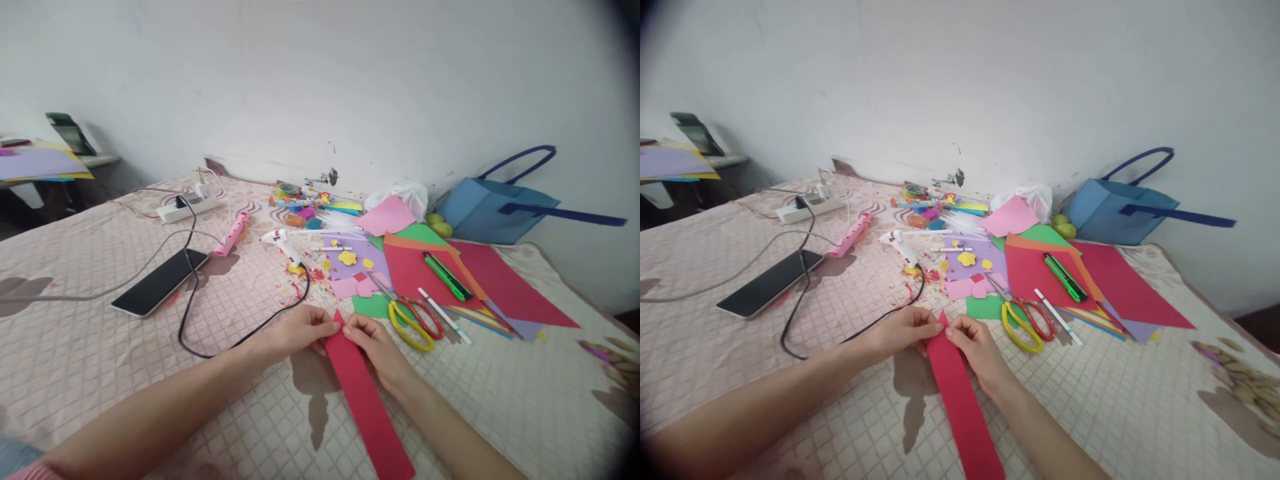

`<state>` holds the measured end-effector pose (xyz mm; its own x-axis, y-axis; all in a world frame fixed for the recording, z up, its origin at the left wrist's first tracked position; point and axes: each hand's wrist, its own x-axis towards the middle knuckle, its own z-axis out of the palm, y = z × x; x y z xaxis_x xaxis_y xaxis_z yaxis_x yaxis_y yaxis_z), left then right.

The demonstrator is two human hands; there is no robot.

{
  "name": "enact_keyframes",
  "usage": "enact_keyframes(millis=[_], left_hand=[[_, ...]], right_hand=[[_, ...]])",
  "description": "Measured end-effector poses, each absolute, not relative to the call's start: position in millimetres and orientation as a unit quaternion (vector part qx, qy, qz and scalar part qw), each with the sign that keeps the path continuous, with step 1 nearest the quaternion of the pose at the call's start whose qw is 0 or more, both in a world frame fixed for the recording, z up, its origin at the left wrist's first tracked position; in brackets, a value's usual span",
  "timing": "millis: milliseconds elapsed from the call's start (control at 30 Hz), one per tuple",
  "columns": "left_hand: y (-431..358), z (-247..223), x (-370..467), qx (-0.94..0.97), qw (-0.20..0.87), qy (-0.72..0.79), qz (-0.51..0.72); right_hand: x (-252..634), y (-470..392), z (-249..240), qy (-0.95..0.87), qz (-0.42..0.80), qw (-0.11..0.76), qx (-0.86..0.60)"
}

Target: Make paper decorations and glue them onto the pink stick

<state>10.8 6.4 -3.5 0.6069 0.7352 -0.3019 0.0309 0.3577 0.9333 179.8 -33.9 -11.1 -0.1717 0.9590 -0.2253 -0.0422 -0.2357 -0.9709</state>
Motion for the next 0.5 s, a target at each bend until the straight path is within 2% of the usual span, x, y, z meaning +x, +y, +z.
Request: enact_keyframes(millis=[300, 500], left_hand=[[6.7, -1.6, 11.0, 0.522, 0.717, 0.386, 0.255], [5.8, 0.8, 10.5, 0.512, 0.727, 0.388, 0.243]], right_hand=[[176.4, -36.2, -2.9, -0.436, 0.642, 0.423, -0.468], [179.1, -35.5, -5.8, -0.466, 0.596, 0.42, -0.501]])
